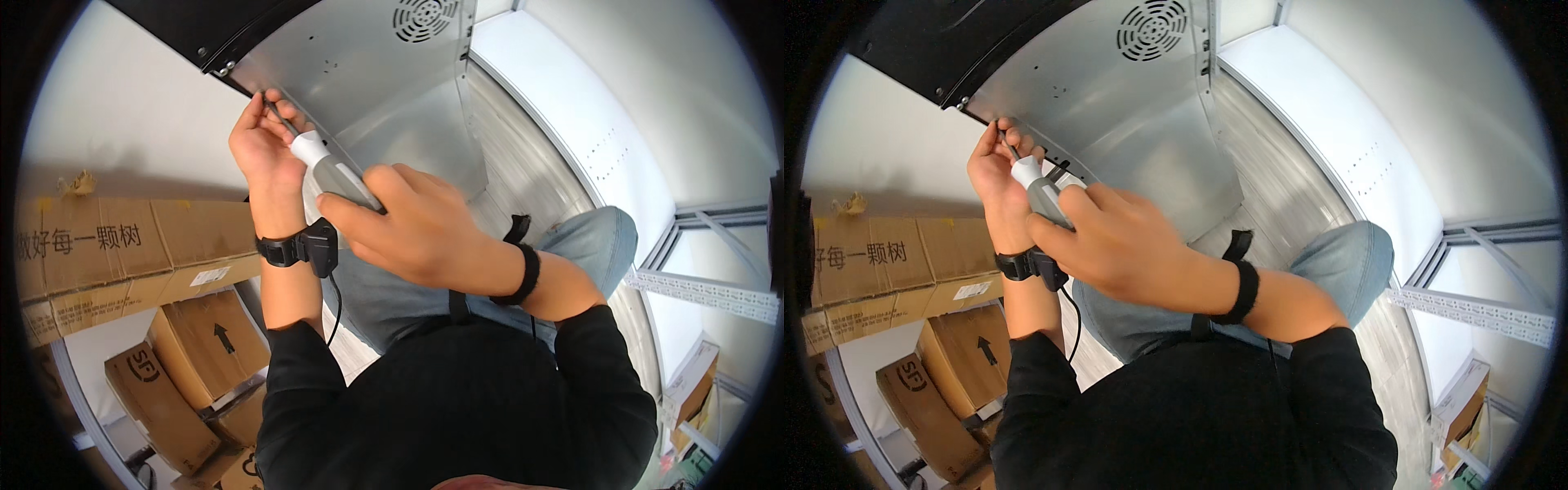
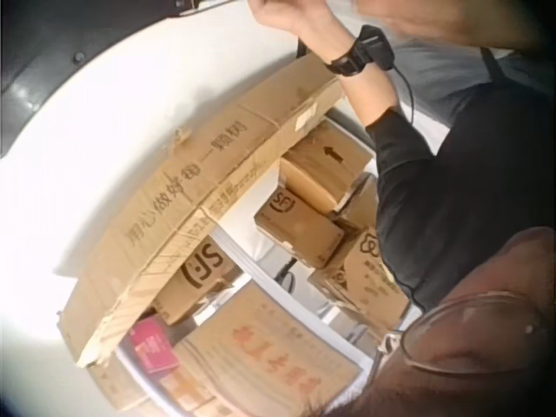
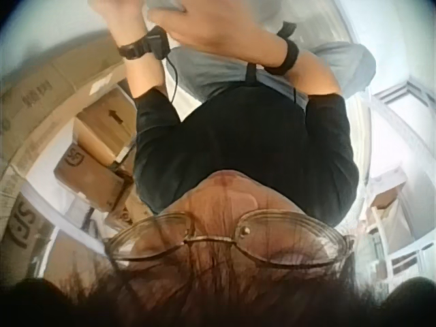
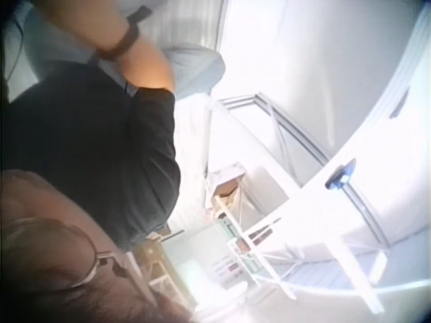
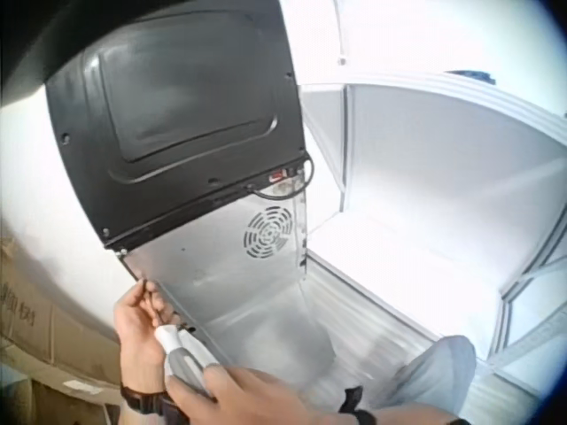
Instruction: The person wipes the interior of a black electronic device with a blue cloth. Then, using a screwdriver, they attach a black plastic cover and a metal backplate to the device, securing them with screws.
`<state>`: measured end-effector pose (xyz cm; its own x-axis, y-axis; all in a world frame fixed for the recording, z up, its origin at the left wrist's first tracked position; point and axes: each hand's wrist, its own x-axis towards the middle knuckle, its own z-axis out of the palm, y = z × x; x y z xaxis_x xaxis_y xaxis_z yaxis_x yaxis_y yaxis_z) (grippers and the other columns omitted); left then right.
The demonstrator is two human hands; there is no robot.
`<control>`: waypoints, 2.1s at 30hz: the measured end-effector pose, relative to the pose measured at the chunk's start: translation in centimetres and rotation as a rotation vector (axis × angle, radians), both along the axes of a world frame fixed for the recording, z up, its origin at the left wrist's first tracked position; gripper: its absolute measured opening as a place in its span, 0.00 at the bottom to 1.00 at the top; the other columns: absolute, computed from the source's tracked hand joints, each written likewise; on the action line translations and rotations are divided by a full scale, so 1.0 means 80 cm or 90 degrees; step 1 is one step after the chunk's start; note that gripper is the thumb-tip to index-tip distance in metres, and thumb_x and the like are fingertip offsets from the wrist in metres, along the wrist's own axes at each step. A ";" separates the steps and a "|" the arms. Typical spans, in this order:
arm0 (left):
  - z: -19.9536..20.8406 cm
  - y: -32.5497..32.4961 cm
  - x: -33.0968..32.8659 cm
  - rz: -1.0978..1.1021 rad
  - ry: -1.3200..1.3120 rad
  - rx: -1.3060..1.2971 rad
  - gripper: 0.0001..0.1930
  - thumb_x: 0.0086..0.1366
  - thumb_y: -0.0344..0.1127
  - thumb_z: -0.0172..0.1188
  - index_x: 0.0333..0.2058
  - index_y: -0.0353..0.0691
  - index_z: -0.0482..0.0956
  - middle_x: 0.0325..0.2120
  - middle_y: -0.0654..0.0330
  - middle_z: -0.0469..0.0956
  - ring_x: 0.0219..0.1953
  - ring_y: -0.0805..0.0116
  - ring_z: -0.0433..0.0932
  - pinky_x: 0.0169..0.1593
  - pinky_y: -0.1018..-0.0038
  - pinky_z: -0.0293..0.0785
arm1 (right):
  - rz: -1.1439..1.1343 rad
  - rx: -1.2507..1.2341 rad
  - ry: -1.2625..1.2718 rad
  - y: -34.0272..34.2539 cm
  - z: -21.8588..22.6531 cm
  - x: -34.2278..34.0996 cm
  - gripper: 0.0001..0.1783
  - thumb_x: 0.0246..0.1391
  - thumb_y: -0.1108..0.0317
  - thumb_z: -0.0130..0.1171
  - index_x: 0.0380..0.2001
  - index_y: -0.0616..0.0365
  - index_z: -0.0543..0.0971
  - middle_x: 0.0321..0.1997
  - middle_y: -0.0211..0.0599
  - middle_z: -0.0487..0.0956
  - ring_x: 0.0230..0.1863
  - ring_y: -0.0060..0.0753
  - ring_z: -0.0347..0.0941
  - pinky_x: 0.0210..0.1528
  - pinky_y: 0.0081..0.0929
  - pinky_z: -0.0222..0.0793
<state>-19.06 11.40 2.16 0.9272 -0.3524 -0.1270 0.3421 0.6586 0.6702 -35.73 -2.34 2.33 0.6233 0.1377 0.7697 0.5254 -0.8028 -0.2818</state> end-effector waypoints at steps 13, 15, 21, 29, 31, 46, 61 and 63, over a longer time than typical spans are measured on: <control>0.010 -0.020 -0.015 0.083 -0.009 0.027 0.17 0.69 0.41 0.41 0.42 0.35 0.75 0.19 0.62 0.74 0.14 0.73 0.63 0.19 0.77 0.58 | 0.001 0.084 -0.095 -0.040 0.005 -0.026 0.19 0.35 0.69 0.62 0.38 0.48 0.81 0.24 0.29 0.61 0.22 0.28 0.65 0.20 0.22 0.62; -0.009 -0.042 -0.032 -0.055 -0.109 0.071 0.19 0.69 0.42 0.42 0.45 0.33 0.74 0.21 0.61 0.75 0.15 0.72 0.64 0.20 0.77 0.58 | -0.063 0.091 -0.074 -0.081 0.001 -0.035 0.21 0.34 0.70 0.63 0.38 0.48 0.81 0.24 0.29 0.62 0.23 0.28 0.66 0.20 0.22 0.62; -0.076 -0.193 -0.057 -0.280 -0.118 0.172 0.16 0.69 0.39 0.45 0.46 0.32 0.73 0.23 0.60 0.75 0.19 0.74 0.68 0.22 0.80 0.61 | -0.237 0.244 -0.024 -0.294 -0.003 -0.072 0.12 0.51 0.65 0.61 0.41 0.47 0.81 0.30 0.34 0.75 0.25 0.31 0.73 0.23 0.24 0.67; -0.176 -0.449 -0.113 -0.566 -0.166 0.374 0.10 0.66 0.32 0.51 0.42 0.35 0.75 0.26 0.61 0.76 0.25 0.76 0.71 0.29 0.80 0.65 | -0.360 0.832 0.125 -0.572 -0.124 -0.233 0.23 0.59 0.64 0.54 0.55 0.64 0.69 0.36 0.46 0.80 0.27 0.24 0.78 0.31 0.18 0.76; -0.207 -0.523 -0.134 -0.581 -0.209 0.442 0.09 0.66 0.31 0.51 0.42 0.36 0.76 0.27 0.61 0.77 0.26 0.76 0.71 0.29 0.80 0.65 | -0.359 0.914 0.142 -0.625 -0.171 -0.257 0.28 0.61 0.66 0.51 0.60 0.69 0.61 0.38 0.50 0.79 0.26 0.24 0.77 0.31 0.17 0.76; -0.445 -0.896 -0.218 -0.606 -0.672 0.698 0.15 0.57 0.34 0.62 0.44 0.38 0.76 0.33 0.60 0.78 0.32 0.71 0.75 0.37 0.75 0.72 | -0.337 1.273 0.139 -0.688 -0.411 -0.341 0.21 0.50 0.70 0.48 0.49 0.64 0.71 0.43 0.47 0.78 0.24 0.28 0.71 0.32 0.23 0.68; -0.433 -0.893 -0.213 -0.599 -0.196 0.534 0.10 0.64 0.35 0.58 0.40 0.35 0.76 0.36 0.57 0.79 0.35 0.67 0.79 0.36 0.74 0.75 | -0.308 1.158 0.251 -0.721 -0.413 -0.328 0.29 0.43 0.68 0.46 0.53 0.58 0.72 0.37 0.47 0.79 0.24 0.26 0.70 0.32 0.23 0.69; -0.411 -0.846 -0.191 -0.576 0.004 0.395 0.12 0.65 0.36 0.57 0.43 0.34 0.73 0.39 0.54 0.78 0.38 0.64 0.79 0.39 0.73 0.77 | -0.281 1.089 0.338 -0.720 -0.402 -0.310 0.31 0.43 0.68 0.48 0.55 0.57 0.71 0.37 0.47 0.79 0.25 0.25 0.71 0.32 0.23 0.69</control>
<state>-34.31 -56.26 -30.75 0.3566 -0.7754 -0.5211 0.5338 -0.2887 0.7948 -60.54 -59.97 -29.85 0.5872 -0.7092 -0.3901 -0.0238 0.4667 -0.8841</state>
